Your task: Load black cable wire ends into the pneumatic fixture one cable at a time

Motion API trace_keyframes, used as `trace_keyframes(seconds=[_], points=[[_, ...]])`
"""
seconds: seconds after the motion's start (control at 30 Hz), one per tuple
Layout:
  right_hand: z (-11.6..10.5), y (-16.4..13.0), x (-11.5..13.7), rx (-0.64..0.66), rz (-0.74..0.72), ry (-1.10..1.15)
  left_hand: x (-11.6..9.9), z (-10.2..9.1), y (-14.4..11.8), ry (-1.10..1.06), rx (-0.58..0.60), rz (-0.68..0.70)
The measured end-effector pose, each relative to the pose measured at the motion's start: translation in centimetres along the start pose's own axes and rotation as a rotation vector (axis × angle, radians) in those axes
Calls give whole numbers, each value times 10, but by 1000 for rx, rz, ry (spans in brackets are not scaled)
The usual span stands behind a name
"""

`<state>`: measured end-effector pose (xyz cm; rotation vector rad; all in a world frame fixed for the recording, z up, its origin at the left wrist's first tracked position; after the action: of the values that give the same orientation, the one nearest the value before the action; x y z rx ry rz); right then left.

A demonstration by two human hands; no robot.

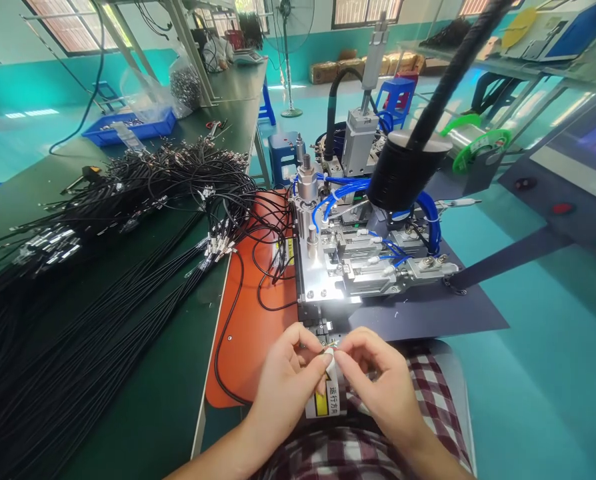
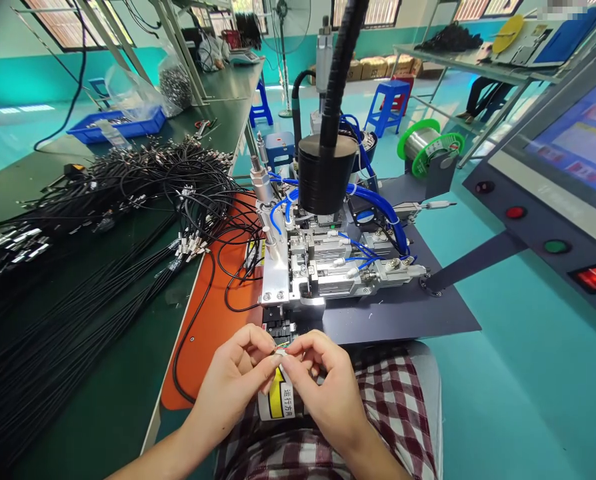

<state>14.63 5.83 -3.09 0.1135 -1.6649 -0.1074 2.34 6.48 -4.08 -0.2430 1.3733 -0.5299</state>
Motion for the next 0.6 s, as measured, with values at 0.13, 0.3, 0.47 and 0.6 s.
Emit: trace_keyframes(seconds=[0.13,0.3,0.47,0.6], points=[[8,-2,-16,36,226,262,-7,-1,-1,-5,-21,73],[9,-2,-16,50,261,350,-10,1,-4,-7,3,116],[10,-2,-12,37,278,385,-8,-1,-2,-25,-9,104],[18,-4,-20,47,341,488,-10,0,-2,-37,-8,103]])
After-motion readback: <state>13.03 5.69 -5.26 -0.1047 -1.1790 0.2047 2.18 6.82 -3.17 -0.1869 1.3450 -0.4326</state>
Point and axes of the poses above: each hand's wrist, its own y-axis towards the middle knuckle, its own z-axis out of the palm, x = y × z, the point moved 9 cm from there along y, towards the middle knuckle, and after that the axes turned 8 degrees about -z, right-handed, at the moved point
